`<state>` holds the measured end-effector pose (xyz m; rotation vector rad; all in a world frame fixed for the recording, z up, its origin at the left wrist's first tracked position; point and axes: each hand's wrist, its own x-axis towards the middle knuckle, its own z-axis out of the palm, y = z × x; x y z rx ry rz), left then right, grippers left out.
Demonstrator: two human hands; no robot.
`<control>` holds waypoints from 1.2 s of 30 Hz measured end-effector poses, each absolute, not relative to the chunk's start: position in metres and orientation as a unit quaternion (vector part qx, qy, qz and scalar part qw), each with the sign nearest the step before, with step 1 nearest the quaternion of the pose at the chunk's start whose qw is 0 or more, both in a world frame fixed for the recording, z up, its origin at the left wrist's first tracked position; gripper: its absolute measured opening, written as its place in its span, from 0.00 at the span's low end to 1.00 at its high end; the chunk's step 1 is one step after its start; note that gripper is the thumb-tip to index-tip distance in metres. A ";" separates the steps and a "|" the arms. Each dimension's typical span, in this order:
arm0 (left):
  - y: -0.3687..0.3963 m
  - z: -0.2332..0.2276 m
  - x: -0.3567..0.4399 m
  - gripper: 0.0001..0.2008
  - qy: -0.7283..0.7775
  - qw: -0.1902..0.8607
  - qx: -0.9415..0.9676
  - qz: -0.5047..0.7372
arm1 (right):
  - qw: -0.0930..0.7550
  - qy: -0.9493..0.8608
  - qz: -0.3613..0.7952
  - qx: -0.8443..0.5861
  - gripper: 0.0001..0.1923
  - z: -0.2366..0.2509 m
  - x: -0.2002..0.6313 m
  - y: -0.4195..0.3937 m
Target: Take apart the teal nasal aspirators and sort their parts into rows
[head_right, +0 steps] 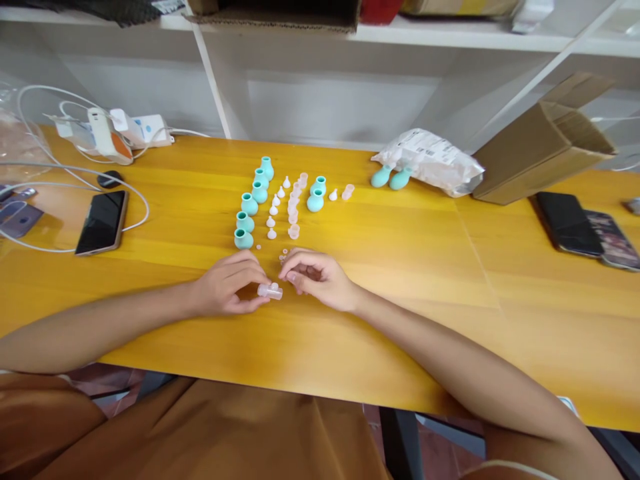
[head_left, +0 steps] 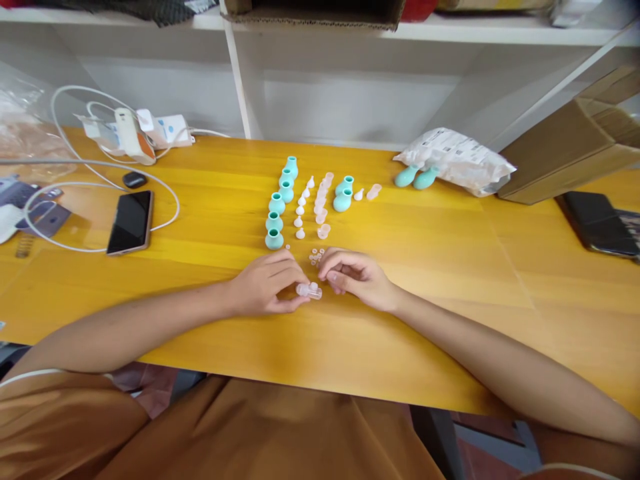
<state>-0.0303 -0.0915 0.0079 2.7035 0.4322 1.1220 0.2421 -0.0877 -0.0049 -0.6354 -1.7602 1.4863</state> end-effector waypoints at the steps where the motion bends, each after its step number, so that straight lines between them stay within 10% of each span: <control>1: -0.092 0.008 -0.030 0.13 0.145 0.093 0.908 0.383 | 0.385 -0.705 0.537 -0.258 0.12 -0.006 0.242 -0.087; 14: -0.095 0.010 -0.031 0.15 0.153 0.107 0.874 0.448 | 0.253 -0.934 0.158 -0.196 0.15 -0.014 0.235 -0.095; 36: -0.091 0.005 -0.034 0.11 0.202 0.155 0.870 0.422 | 0.425 -0.800 0.365 -0.214 0.11 -0.009 0.238 -0.091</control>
